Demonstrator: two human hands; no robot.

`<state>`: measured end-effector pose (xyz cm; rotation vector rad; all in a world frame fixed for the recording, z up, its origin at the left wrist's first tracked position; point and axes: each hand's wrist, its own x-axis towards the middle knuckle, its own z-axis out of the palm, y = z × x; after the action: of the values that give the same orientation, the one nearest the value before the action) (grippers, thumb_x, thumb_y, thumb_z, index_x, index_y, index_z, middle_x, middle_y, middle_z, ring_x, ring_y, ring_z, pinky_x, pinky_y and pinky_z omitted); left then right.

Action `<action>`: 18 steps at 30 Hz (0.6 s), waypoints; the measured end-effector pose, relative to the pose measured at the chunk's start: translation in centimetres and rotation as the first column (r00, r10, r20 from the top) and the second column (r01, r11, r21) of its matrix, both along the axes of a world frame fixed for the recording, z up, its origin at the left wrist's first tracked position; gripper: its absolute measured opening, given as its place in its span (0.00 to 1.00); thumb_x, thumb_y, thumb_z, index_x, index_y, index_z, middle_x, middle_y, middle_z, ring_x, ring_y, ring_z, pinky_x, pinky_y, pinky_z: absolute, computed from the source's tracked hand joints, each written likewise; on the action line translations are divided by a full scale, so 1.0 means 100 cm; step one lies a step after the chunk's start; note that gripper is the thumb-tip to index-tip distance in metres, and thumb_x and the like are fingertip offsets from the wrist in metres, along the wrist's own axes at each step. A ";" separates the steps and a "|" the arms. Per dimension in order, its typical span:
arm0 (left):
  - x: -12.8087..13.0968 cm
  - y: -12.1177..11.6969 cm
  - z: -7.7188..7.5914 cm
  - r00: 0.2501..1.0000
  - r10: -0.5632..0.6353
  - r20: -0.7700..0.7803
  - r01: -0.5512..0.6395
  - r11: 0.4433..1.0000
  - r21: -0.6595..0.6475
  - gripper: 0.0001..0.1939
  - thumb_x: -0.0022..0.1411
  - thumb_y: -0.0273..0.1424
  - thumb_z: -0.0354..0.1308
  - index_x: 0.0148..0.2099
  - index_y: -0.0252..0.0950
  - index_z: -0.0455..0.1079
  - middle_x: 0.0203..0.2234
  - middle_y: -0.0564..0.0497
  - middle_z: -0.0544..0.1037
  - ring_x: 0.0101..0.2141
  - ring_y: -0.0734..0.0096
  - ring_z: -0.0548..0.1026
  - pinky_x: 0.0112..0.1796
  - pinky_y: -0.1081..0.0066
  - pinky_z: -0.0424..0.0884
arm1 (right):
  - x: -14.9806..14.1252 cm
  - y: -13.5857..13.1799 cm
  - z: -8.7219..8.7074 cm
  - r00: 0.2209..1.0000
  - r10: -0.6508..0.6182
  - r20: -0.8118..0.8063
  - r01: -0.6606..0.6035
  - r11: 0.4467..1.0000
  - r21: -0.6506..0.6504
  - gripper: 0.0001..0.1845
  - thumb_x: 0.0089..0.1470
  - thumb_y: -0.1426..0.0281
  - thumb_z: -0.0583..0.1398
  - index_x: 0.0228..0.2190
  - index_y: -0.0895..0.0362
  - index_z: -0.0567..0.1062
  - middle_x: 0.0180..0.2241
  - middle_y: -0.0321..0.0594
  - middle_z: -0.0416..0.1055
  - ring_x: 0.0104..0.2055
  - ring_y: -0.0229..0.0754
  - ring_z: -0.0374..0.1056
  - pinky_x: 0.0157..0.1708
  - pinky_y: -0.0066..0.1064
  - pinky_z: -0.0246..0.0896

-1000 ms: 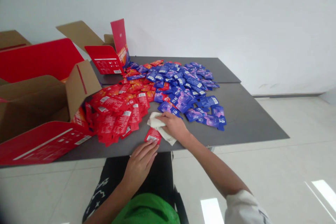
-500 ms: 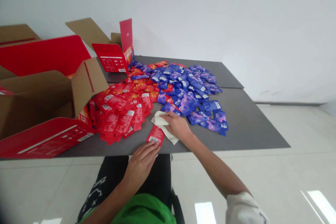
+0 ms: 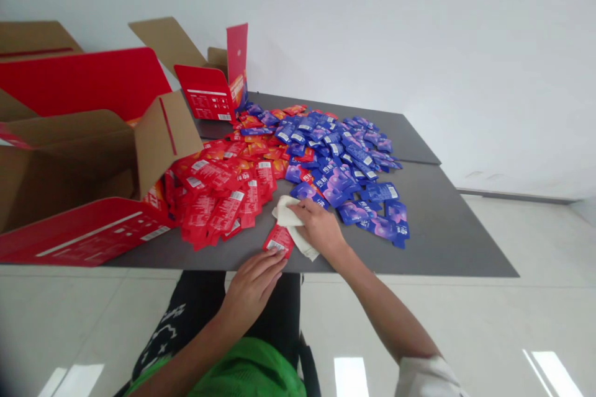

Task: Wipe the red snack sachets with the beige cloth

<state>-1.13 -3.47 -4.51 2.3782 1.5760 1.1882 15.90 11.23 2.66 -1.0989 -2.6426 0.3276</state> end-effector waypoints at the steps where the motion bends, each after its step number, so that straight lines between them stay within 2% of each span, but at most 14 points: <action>1: 0.000 0.000 0.000 1.000 0.001 0.003 -0.001 1.000 -0.008 0.17 0.72 0.24 0.52 0.59 0.36 0.73 0.52 0.47 0.80 0.55 0.61 0.76 0.55 0.58 0.76 | 0.000 -0.006 0.001 0.999 0.039 -0.022 -0.039 0.999 0.000 0.28 0.59 0.77 0.60 0.60 0.52 0.73 0.53 0.47 0.73 0.52 0.47 0.72 0.52 0.33 0.68; 4: 0.000 -0.001 0.002 1.000 0.014 0.015 -0.013 0.999 -0.039 0.14 0.71 0.24 0.54 0.54 0.36 0.76 0.47 0.47 0.82 0.50 0.60 0.78 0.54 0.56 0.77 | -0.001 -0.028 -0.003 0.986 0.151 -0.073 -0.156 0.985 -0.070 0.25 0.61 0.75 0.60 0.59 0.50 0.74 0.54 0.44 0.74 0.53 0.45 0.72 0.51 0.31 0.69; 6: 0.000 -0.002 0.002 1.000 0.017 0.022 -0.016 0.999 -0.038 0.14 0.71 0.24 0.54 0.54 0.36 0.76 0.47 0.47 0.82 0.50 0.60 0.78 0.53 0.56 0.77 | -0.002 -0.029 -0.008 0.986 0.152 -0.063 -0.159 0.981 -0.109 0.24 0.60 0.74 0.61 0.57 0.50 0.75 0.54 0.43 0.74 0.51 0.44 0.73 0.50 0.30 0.69; 10: 0.000 -0.001 0.001 1.000 -0.006 0.024 0.006 1.000 -0.029 0.17 0.71 0.23 0.53 0.59 0.35 0.72 0.53 0.47 0.80 0.55 0.61 0.75 0.56 0.57 0.75 | 0.000 0.006 -0.012 1.000 -0.024 -0.019 0.023 0.999 -0.032 0.23 0.60 0.75 0.60 0.56 0.53 0.76 0.51 0.45 0.75 0.49 0.46 0.74 0.50 0.32 0.70; 12: 0.000 -0.001 0.000 1.000 -0.005 0.028 0.006 1.000 -0.029 0.17 0.71 0.23 0.54 0.59 0.36 0.72 0.53 0.48 0.80 0.56 0.62 0.75 0.56 0.57 0.75 | 0.002 0.016 -0.010 0.997 -0.068 -0.018 0.069 0.998 0.015 0.24 0.60 0.76 0.59 0.57 0.53 0.75 0.51 0.46 0.75 0.48 0.46 0.74 0.48 0.32 0.70; 14: 0.000 -0.001 0.000 0.999 -0.002 0.034 0.003 1.000 -0.025 0.17 0.71 0.23 0.54 0.59 0.35 0.72 0.53 0.47 0.80 0.56 0.61 0.75 0.56 0.57 0.75 | 0.003 0.008 -0.006 0.998 -0.024 -0.055 0.025 0.999 0.025 0.27 0.59 0.77 0.59 0.59 0.54 0.74 0.53 0.47 0.73 0.50 0.47 0.74 0.49 0.33 0.70; 18: 0.001 -0.002 0.000 0.999 0.018 0.050 -0.016 0.999 -0.040 0.14 0.70 0.24 0.55 0.54 0.35 0.76 0.47 0.47 0.82 0.50 0.60 0.78 0.54 0.56 0.76 | 0.001 -0.028 -0.007 0.984 0.144 -0.104 -0.150 0.987 -0.053 0.27 0.59 0.76 0.60 0.59 0.51 0.73 0.53 0.45 0.74 0.51 0.46 0.73 0.50 0.33 0.70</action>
<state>-1.02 -3.63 -4.48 2.2971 1.5926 1.1985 15.99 8.42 1.99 -0.8813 -2.6457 0.4816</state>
